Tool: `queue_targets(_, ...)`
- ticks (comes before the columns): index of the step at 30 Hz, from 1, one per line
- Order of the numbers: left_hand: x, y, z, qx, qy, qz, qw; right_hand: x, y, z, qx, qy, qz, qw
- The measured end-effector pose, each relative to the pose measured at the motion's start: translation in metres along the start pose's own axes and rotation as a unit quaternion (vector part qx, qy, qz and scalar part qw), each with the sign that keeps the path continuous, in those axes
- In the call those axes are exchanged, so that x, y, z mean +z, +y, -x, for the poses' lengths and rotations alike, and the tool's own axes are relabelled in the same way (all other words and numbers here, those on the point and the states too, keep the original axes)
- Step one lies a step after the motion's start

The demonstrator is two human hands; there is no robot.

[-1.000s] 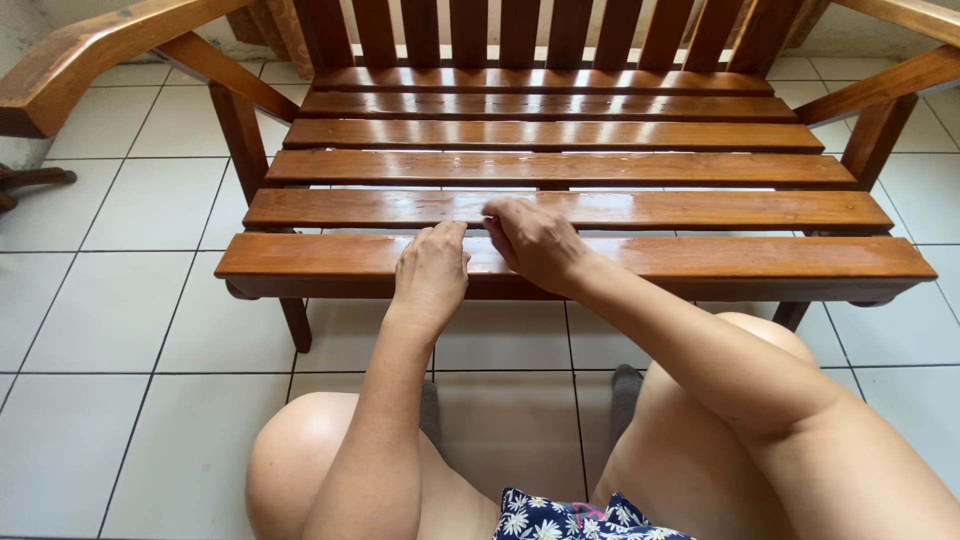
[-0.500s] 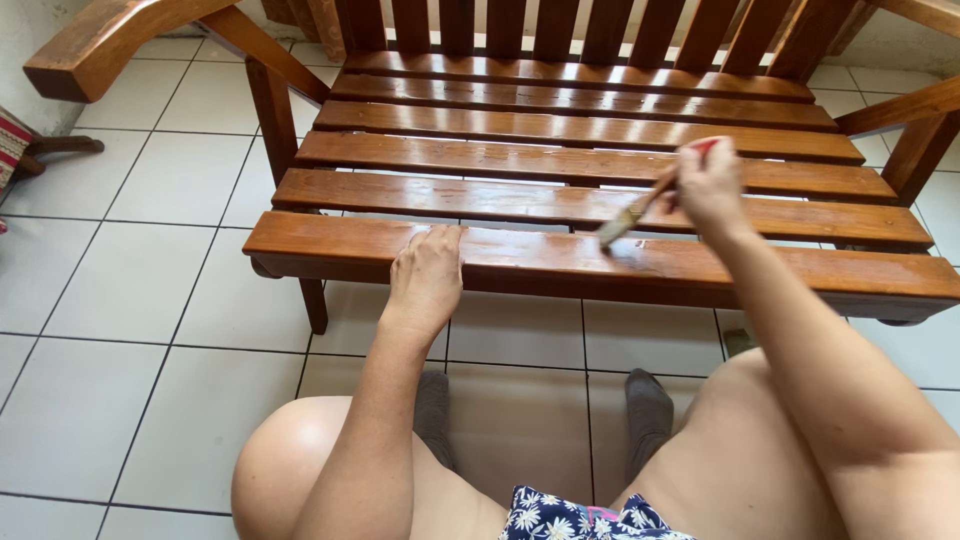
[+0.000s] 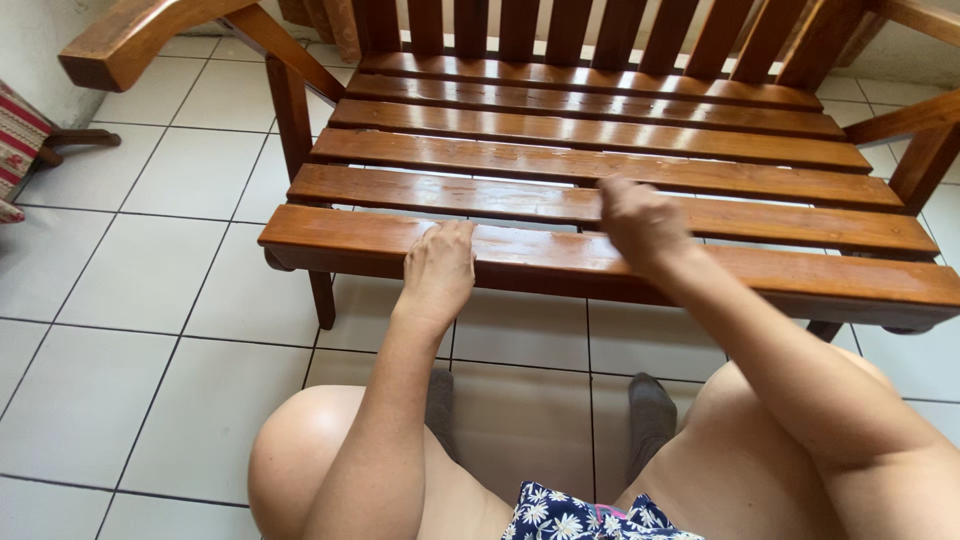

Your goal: The person applies a clear finish to a wooden chair using a paintbrush. They systematically coat the backrest slats, seat slats, and armrests while sitting on the floor.

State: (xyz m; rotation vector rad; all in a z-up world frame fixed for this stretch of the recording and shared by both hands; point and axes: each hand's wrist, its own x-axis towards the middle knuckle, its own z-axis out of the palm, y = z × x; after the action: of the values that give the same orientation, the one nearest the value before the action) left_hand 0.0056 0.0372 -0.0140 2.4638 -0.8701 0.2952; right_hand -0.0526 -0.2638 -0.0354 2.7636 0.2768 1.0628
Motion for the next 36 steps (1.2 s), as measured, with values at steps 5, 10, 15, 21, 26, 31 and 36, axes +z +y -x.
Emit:
queue_targets(5,-0.006,-0.003,-0.004,-0.020,-0.015,-0.004,1.000,0.008,-0.092,-0.068,-0.005,0.062,-0.200,0.978)
queue_targets(10,-0.020,-0.014,-0.006,-0.055,-0.025,-0.007,0.998,0.035,-0.107,-0.103,0.167,0.079,-0.457,0.870)
queue_targets(15,-0.038,-0.029,-0.003,-0.071,-0.011,-0.044,0.996,0.053,-0.056,-0.059,0.323,0.047,-0.515,0.793)
queue_targets(21,-0.050,-0.038,0.002,-0.078,-0.004,-0.069,0.995,0.014,0.030,0.003,0.410,0.045,-0.446,0.794)
queue_targets(26,-0.053,-0.041,0.003,-0.090,-0.009,-0.079,0.993,-0.005,0.029,-0.001,0.250,0.005,-0.075,0.965)
queue_targets(31,-0.053,-0.040,0.000,-0.111,-0.029,-0.067,0.991,0.022,-0.076,-0.042,0.048,0.011,-0.032,0.998)
queue_targets(36,-0.060,-0.042,0.002,-0.114,-0.012,-0.065,0.991,0.023,-0.175,-0.099,-0.014,0.073,-0.226,0.971)
